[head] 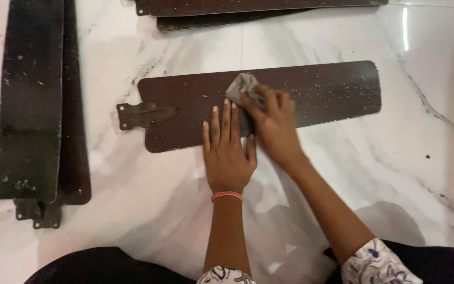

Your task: The person is cleaning several dark brown metal plates on a white marble floor using a cloth. They wipe the surface of each plate, removing dust and debris, and then stack the cleaned plates together.

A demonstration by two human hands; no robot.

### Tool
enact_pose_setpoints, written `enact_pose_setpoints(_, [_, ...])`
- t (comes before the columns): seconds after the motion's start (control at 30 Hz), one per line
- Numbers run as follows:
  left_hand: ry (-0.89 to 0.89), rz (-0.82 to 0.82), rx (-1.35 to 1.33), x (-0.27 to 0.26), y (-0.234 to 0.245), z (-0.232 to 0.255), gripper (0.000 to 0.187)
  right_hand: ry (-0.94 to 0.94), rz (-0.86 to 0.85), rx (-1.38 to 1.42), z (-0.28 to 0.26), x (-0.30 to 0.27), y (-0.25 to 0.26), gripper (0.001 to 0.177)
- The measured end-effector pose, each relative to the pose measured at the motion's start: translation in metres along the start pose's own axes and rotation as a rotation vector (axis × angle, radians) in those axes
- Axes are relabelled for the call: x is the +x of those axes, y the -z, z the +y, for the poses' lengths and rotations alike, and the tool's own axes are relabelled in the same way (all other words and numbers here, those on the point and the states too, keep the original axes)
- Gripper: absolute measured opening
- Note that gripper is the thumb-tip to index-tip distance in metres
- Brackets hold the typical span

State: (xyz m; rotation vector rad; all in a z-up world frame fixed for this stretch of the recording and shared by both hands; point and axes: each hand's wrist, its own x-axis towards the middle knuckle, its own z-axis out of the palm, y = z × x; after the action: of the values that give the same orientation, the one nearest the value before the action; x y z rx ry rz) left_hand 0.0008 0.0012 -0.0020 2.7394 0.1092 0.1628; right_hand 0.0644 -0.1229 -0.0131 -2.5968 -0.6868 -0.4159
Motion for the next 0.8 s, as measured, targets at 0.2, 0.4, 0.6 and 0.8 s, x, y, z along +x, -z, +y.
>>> enact_pose_setpoints(0.2, [0.0,0.026,0.007,-0.003,-0.003,0.0,0.068,-0.206,0.159,-0.203,0.095,-0.014,0.013,0.041])
enact_pose_setpoints(0.4, [-0.003,0.025,-0.003,-0.002,-0.002,0.001,0.068,-0.499,0.243,-0.27,0.127,-0.03,0.022,0.041])
enact_pose_setpoints(0.6, [-0.007,0.028,-0.01,-0.001,-0.001,0.0,0.07,-0.276,0.159,-0.137,0.045,-0.017,0.002,0.056])
enact_pose_setpoints(0.8, [0.012,-0.026,0.007,0.0,0.003,0.001,0.075,-0.095,0.019,-0.011,-0.016,-0.006,-0.006,0.055])
